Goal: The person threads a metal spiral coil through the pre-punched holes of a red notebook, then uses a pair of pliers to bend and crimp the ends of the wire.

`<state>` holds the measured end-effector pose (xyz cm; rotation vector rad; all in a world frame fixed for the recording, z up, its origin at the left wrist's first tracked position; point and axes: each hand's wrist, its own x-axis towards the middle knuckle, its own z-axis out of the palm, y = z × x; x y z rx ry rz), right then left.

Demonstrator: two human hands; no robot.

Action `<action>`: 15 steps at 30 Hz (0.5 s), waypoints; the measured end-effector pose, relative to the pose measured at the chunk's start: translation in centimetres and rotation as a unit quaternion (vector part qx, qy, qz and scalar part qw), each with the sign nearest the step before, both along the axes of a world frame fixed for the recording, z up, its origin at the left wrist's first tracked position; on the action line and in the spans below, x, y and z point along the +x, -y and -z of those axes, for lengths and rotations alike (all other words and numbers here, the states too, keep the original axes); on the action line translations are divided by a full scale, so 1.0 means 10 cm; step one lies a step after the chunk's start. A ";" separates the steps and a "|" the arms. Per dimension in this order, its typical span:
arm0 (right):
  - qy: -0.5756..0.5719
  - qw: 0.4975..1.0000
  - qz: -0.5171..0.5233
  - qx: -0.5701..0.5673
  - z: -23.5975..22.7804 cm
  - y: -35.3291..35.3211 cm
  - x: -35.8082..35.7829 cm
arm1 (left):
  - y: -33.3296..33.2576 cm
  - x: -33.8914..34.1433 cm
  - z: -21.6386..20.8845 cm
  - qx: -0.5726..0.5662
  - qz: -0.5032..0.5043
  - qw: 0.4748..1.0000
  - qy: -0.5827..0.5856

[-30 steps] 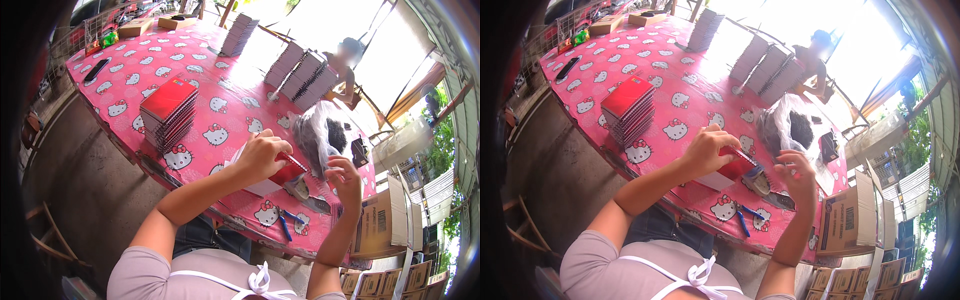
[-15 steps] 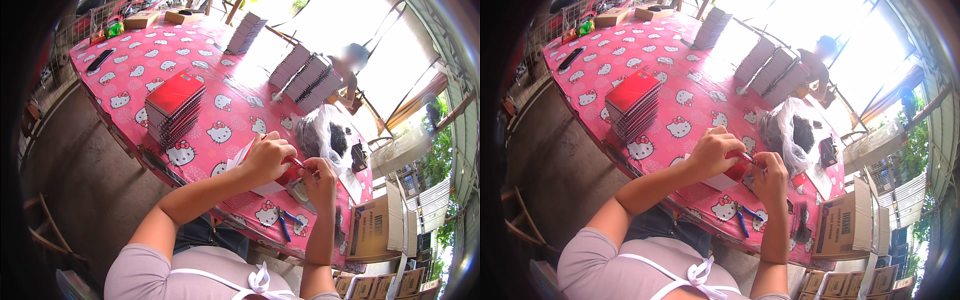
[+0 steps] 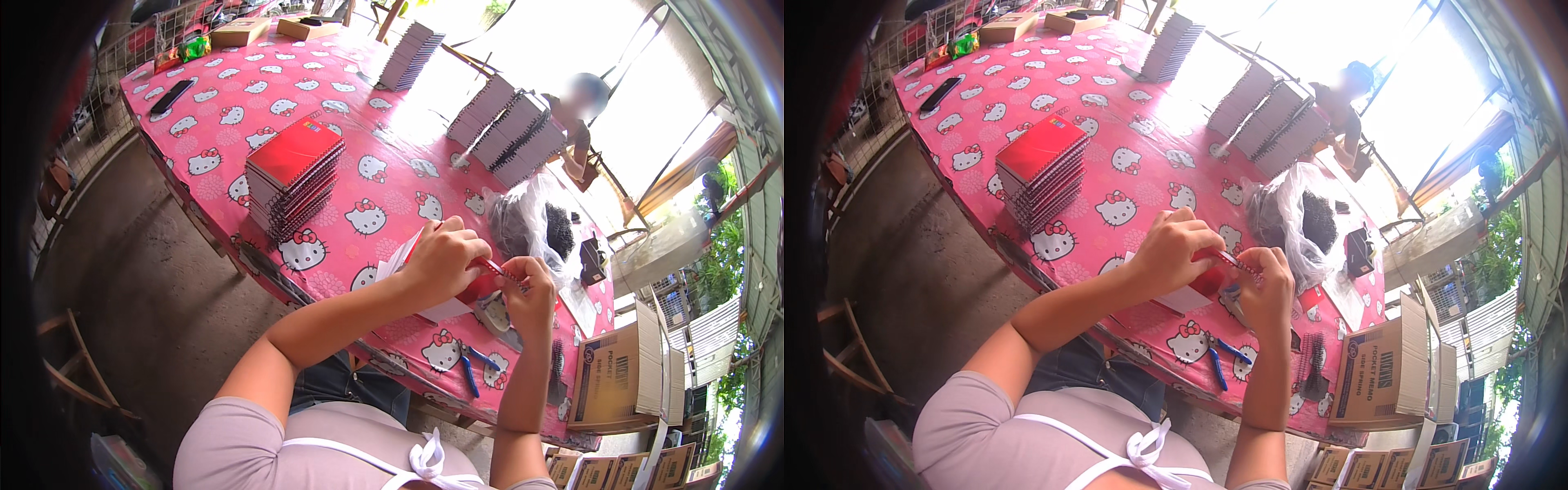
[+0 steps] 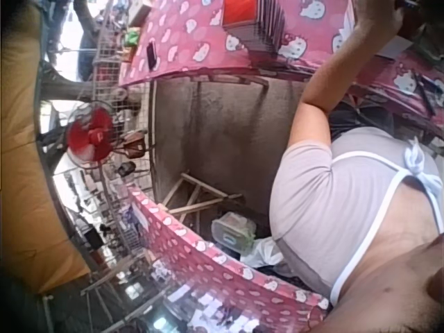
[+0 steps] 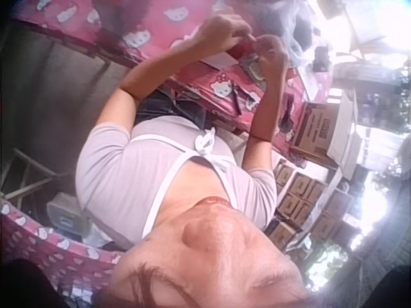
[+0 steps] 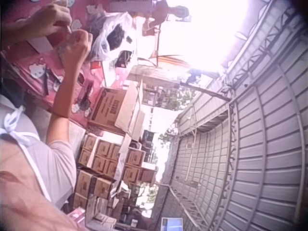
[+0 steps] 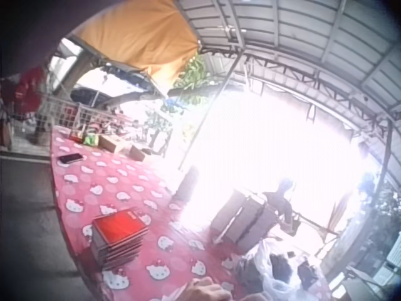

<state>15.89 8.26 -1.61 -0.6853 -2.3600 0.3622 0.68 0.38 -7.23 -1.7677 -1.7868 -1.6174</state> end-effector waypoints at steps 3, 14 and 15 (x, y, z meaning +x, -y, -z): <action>0.046 0.998 -0.035 -0.039 -0.04 -0.03 0.05 | -0.01 -0.01 0.01 0.005 0.005 1.000 -0.002; 0.277 0.959 0.026 -0.053 0.90 -0.93 0.76 | 0.00 -0.07 0.04 0.023 0.036 0.999 -0.006; 0.303 0.952 0.047 0.004 1.02 -0.74 0.67 | -0.02 -0.07 0.03 0.022 0.042 0.999 -0.005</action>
